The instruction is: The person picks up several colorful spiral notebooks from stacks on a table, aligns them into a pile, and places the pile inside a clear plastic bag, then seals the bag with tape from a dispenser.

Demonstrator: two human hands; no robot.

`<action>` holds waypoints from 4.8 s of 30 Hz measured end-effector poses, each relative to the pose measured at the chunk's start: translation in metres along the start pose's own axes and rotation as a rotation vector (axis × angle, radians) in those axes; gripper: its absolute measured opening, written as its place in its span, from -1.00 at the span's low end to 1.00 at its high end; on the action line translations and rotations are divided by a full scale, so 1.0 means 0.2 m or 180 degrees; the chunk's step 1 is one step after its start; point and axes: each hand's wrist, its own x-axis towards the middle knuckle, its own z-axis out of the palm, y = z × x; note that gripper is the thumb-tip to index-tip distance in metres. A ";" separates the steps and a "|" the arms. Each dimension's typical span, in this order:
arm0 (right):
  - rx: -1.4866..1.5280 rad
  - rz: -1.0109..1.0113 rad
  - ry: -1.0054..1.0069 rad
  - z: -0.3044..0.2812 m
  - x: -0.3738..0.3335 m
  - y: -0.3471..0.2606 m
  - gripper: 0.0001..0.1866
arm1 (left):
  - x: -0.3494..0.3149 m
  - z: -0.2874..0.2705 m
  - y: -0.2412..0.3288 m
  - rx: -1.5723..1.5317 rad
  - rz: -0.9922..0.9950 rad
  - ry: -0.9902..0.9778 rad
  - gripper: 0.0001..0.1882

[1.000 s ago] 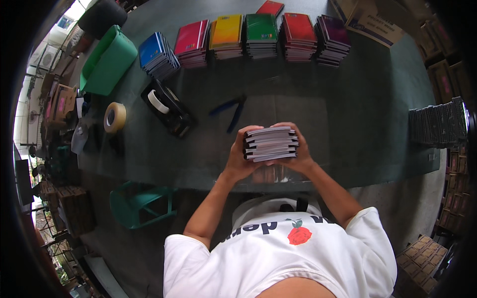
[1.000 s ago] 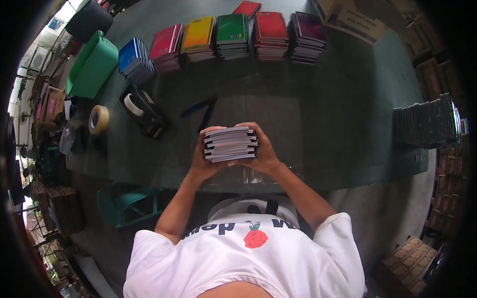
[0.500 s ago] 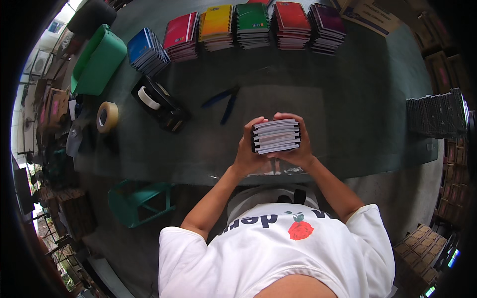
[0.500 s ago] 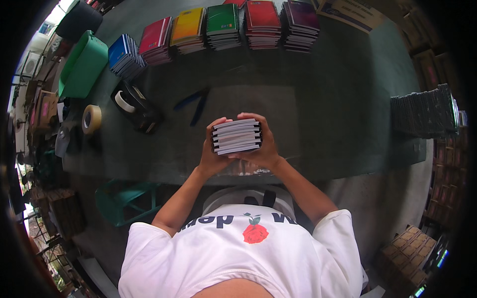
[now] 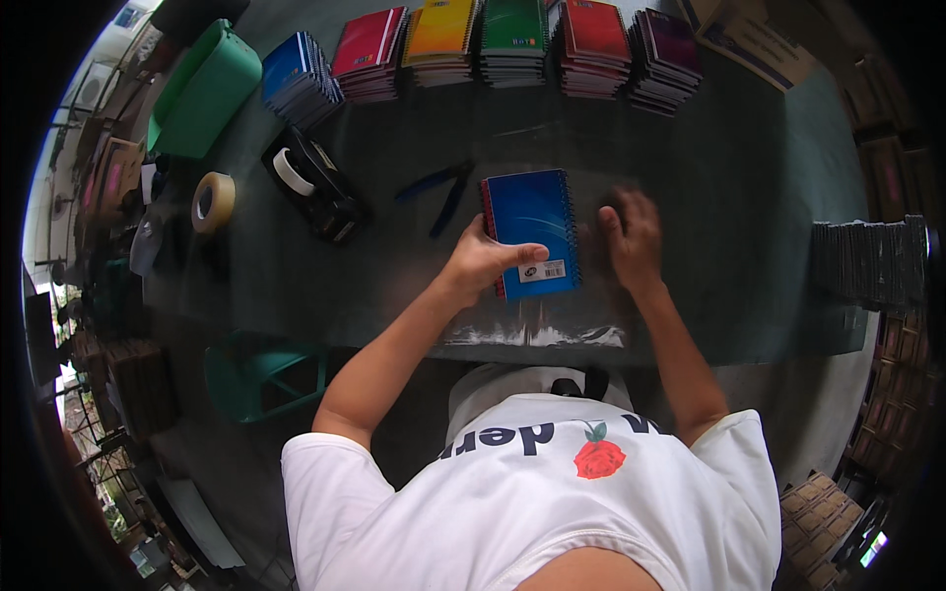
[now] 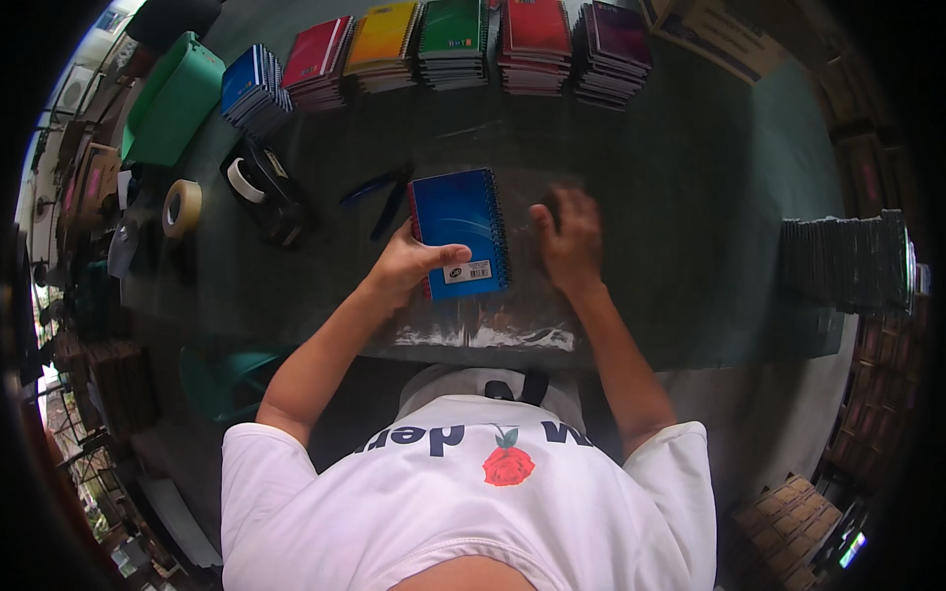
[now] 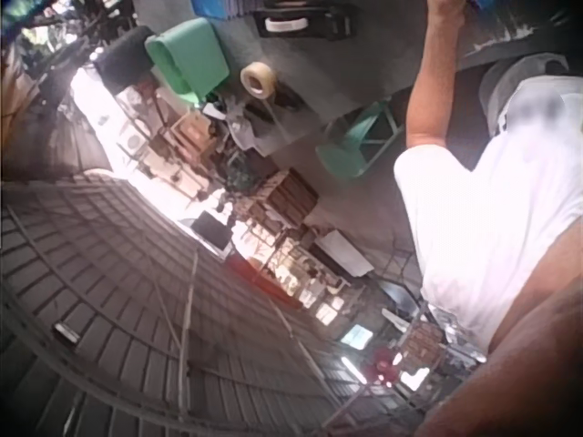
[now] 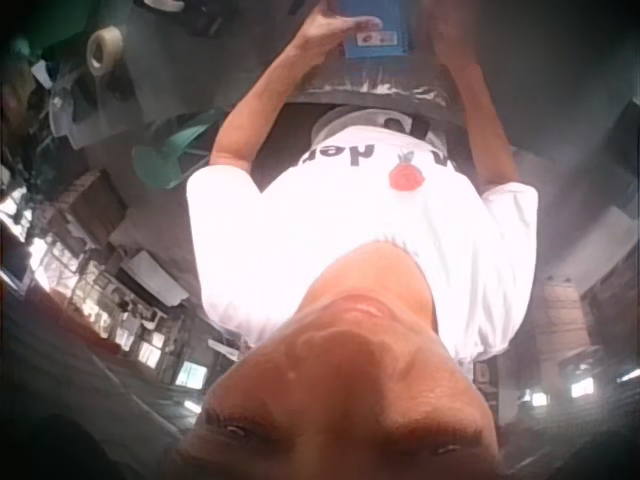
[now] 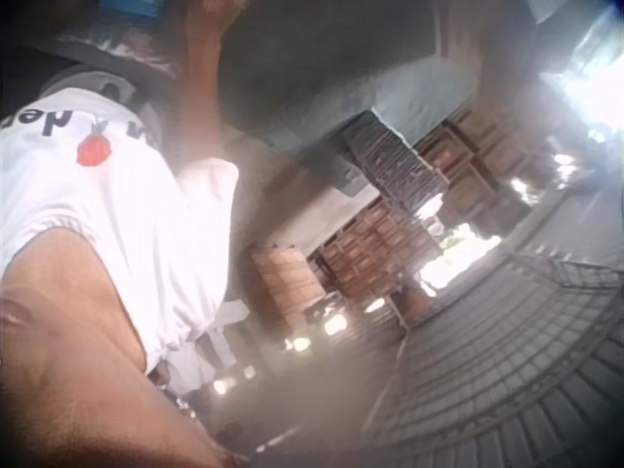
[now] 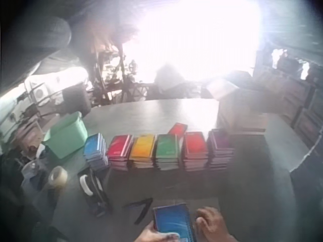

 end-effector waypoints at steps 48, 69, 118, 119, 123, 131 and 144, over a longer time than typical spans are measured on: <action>0.0348 -0.0346 0.0087 -0.22 -0.06 0.01 -0.92 | 0.00 0.00 -0.03 0.0322 -0.0196 0.0135 -0.24; 0.1807 0.1265 -0.1116 -0.22 0.01 0.03 -0.83 | 0.10 -0.22 0.04 0.2153 0.0384 0.0941 -0.49; -0.0424 -0.0751 -0.1823 0.00 -0.04 -0.61 -0.72 | 0.65 -0.27 0.18 0.2687 0.2492 0.0604 -0.57; -0.0483 -0.1173 -0.1278 0.05 -0.06 -0.58 -0.71 | 0.70 -0.24 0.21 0.2996 0.3072 0.0102 -0.51; -0.0326 -0.1529 -0.0401 0.21 -0.12 -0.50 -0.71 | 0.82 -0.17 0.29 0.2981 0.2067 -0.1281 -0.54; -0.0399 -0.1400 -0.0567 0.21 -0.17 -0.52 -0.52 | 0.75 -0.22 0.40 0.3611 0.1331 -0.1652 -0.55; -0.0166 -0.1502 -0.1999 0.01 0.17 -0.46 -0.22 | 0.02 -0.34 0.09 0.0336 0.0207 0.0696 -0.73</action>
